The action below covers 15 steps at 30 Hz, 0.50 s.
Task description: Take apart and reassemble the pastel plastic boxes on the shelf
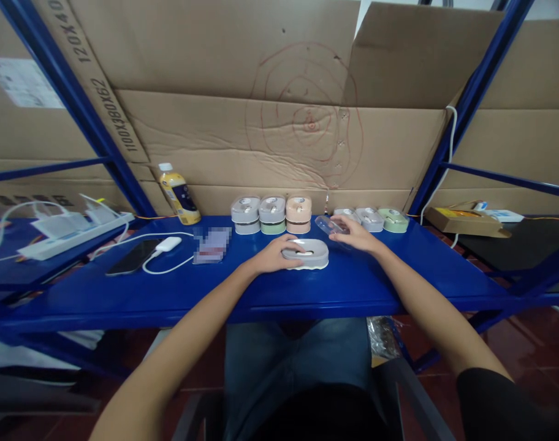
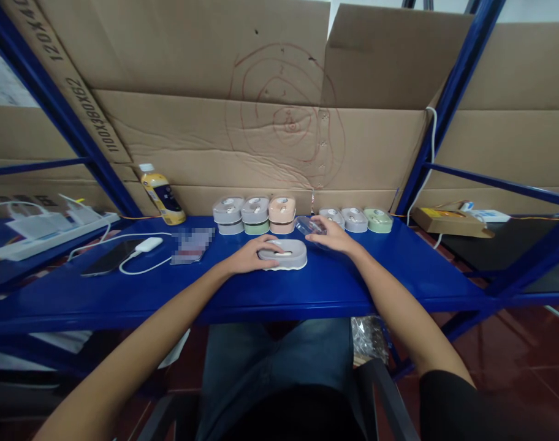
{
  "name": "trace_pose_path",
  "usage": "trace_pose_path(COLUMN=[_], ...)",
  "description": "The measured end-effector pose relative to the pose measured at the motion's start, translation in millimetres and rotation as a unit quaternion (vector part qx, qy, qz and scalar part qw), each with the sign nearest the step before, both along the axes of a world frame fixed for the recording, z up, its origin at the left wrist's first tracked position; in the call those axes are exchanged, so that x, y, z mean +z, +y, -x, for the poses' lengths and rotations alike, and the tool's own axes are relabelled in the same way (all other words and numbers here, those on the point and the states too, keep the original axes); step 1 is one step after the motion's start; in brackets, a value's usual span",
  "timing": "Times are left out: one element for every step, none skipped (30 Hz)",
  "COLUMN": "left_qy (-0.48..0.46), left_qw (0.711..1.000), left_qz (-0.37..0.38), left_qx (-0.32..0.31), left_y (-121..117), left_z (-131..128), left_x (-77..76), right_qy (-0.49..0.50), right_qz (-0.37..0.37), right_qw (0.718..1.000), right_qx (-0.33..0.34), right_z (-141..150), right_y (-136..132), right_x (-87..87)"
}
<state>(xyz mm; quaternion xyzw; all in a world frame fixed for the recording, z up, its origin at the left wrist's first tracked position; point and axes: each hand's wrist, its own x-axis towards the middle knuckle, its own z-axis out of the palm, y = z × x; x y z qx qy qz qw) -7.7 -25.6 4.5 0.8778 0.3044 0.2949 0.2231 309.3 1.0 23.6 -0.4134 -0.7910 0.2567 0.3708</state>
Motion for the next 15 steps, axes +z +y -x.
trace_pose_path(left_qy=[-0.002,-0.008,-0.017,-0.026,-0.034,-0.041,-0.045,-0.044,-0.039,-0.032,-0.025,-0.018,-0.013,-0.010,-0.007], left_qw=[1.000,1.000,0.999,0.999,0.998,0.997,0.995,0.994,0.992,0.990,0.989,0.988,0.989,0.991,0.994], left_qz=[0.000,0.000,0.000,-0.002,-0.006,-0.009,-0.012,-0.014,-0.017,-0.018,-0.020,-0.024,-0.028,-0.032,-0.036], left_qx=[0.008,0.019,0.031,0.042,0.054,0.068,0.086,0.104,0.122,0.137,0.147,0.149,0.143,0.129,0.107], left_y=[0.3,0.8,1.5,2.6,4.0,5.8,7.9,10.1,12.1,13.8,14.8,15.1,14.5,13.2,11.2], left_z=[-0.2,-0.1,0.4,1.7,3.7,6.5,10.1,14.1,18.3,22.2,25.4,27.6,28.4,27.8,25.9], left_x=[0.0,0.2,0.7,1.5,2.6,3.9,5.2,6.6,7.9,8.9,9.7,10.3,10.7,10.8,10.7], right_qy=[-0.007,-0.014,-0.020,-0.024,-0.027,-0.028,-0.028,-0.027,-0.025,-0.023,-0.021,-0.018,-0.014,-0.007,0.003], right_qz=[0.007,0.010,0.012,0.013,0.015,0.017,0.022,0.030,0.042,0.053,0.064,0.069,0.068,0.060,0.047], right_qw=[1.000,1.000,0.999,0.999,0.999,0.999,0.999,0.999,0.998,0.998,0.997,0.996,0.996,0.997,0.997], right_qx=[-0.011,-0.020,-0.026,-0.028,-0.029,-0.030,-0.031,-0.032,-0.034,-0.037,-0.041,-0.045,-0.050,-0.053,-0.054], right_z=[-4.2,-6.8,-8.0,-8.2,-7.6,-6.8,-5.9,-5.2,-4.7,-4.5,-4.5,-4.4,-4.3,-4.1,-3.6], right_y=[3.6,6.3,8.1,8.9,8.9,8.4,7.4,6.3,5.3,4.4,3.6,3.0,2.4,1.6,0.6], right_x=[-3.5,-6.4,-8.7,-10.1,-10.8,-10.7,-10.2,-9.2,-8.1,-6.9,-5.6,-4.4,-3.3,-2.2,-1.1])
